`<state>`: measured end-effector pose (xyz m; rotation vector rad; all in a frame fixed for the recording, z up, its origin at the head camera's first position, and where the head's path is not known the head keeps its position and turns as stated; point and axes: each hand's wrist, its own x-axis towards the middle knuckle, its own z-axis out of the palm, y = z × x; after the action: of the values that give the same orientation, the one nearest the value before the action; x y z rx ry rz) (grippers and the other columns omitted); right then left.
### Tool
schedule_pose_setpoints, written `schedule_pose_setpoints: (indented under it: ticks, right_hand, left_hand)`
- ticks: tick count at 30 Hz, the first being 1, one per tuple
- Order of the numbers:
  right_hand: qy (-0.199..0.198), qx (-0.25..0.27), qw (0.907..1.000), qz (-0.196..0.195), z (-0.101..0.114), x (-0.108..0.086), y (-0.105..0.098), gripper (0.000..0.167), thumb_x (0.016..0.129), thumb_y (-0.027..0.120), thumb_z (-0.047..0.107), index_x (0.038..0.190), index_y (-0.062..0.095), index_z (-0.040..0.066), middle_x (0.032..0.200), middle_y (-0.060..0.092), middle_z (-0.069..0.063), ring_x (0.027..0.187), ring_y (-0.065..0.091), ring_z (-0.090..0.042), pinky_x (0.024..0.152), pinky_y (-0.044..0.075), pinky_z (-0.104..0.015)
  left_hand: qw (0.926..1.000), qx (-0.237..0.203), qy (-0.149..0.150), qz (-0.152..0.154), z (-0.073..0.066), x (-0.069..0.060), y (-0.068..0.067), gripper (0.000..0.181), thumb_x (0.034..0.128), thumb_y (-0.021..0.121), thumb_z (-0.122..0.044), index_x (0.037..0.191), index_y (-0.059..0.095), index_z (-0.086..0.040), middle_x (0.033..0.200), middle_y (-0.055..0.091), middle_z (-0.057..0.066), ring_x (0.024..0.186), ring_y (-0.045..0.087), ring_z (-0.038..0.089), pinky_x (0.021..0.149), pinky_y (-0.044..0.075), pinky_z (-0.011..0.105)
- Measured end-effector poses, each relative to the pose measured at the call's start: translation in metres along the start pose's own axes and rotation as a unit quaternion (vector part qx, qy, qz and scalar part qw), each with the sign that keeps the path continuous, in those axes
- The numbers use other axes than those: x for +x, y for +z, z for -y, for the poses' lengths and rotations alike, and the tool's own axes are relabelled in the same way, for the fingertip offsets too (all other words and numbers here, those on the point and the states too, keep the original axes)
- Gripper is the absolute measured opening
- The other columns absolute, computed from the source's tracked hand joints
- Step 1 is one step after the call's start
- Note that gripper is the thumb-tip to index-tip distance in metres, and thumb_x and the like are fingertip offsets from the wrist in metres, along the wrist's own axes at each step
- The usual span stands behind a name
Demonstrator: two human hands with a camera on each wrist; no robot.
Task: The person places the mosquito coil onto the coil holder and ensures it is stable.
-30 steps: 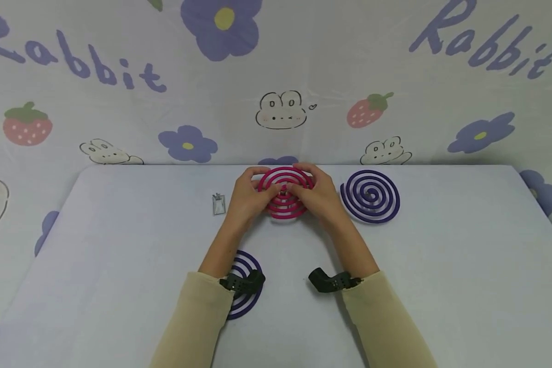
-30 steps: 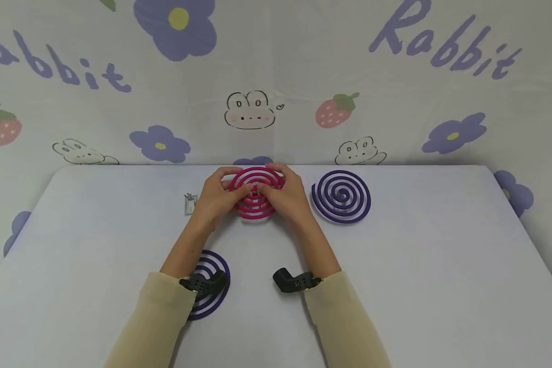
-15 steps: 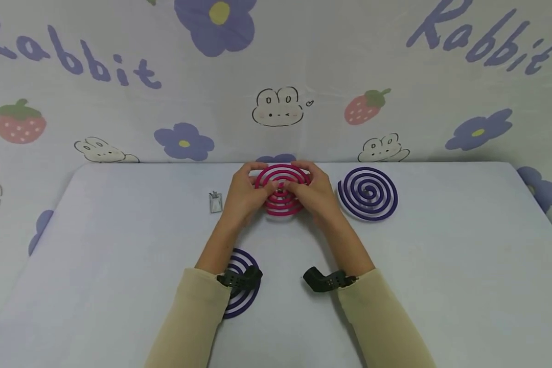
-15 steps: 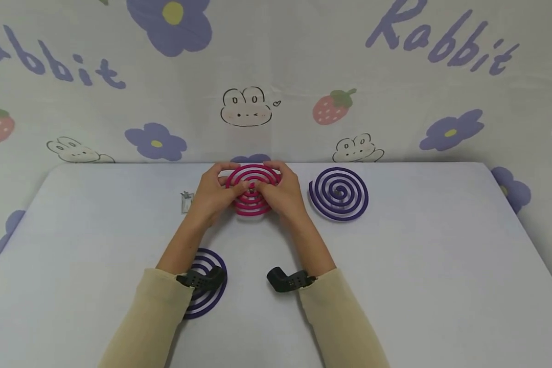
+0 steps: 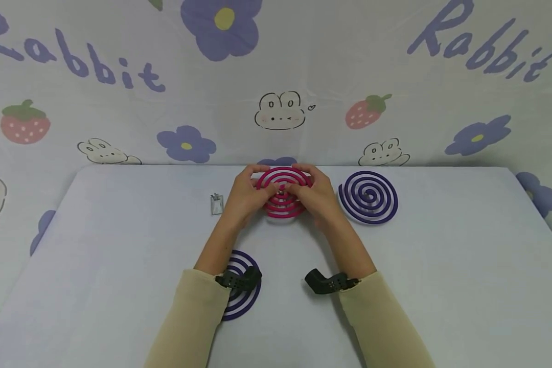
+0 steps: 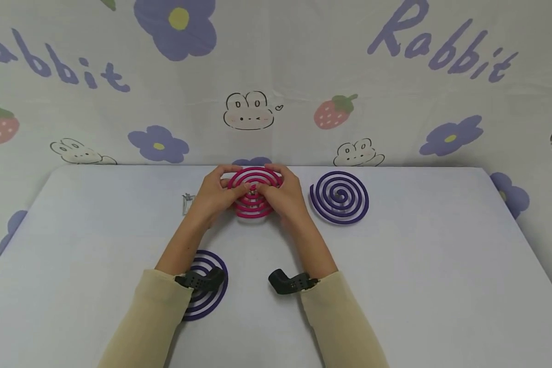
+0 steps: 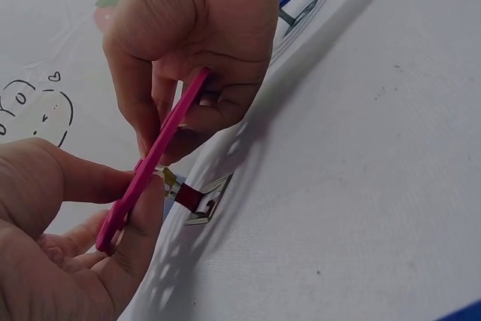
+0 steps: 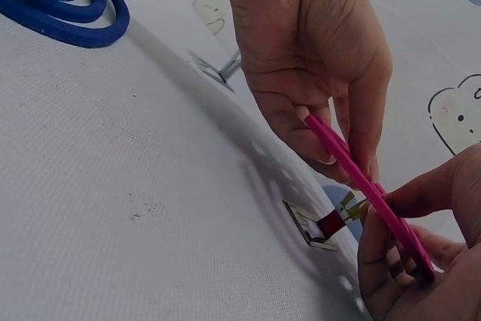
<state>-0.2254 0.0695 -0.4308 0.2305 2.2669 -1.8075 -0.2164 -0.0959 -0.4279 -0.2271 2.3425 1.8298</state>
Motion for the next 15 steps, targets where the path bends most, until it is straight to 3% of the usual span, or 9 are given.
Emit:
schedule_pose_setpoints:
  ticks: [15]
  right_hand:
    - [0.001, -0.001, 1.0000, 0.005, -0.0013, 0.0014, -0.0005, 0.056, 0.098, 0.072, 0.016, 0.151, 0.054, 0.021, 0.149, 0.058, -0.014, 0.135, 0.058, -0.032, 0.113, 0.054, -0.049]
  left_hand:
    - [1.0000, 0.002, -0.001, -0.001, 0.0001, 0.0002, 0.0007, 0.055, 0.0984, 0.075, -0.015, 0.148, 0.053, -0.011, 0.143, 0.065, 0.022, 0.130, 0.068, 0.036, 0.102, 0.060, 0.046]
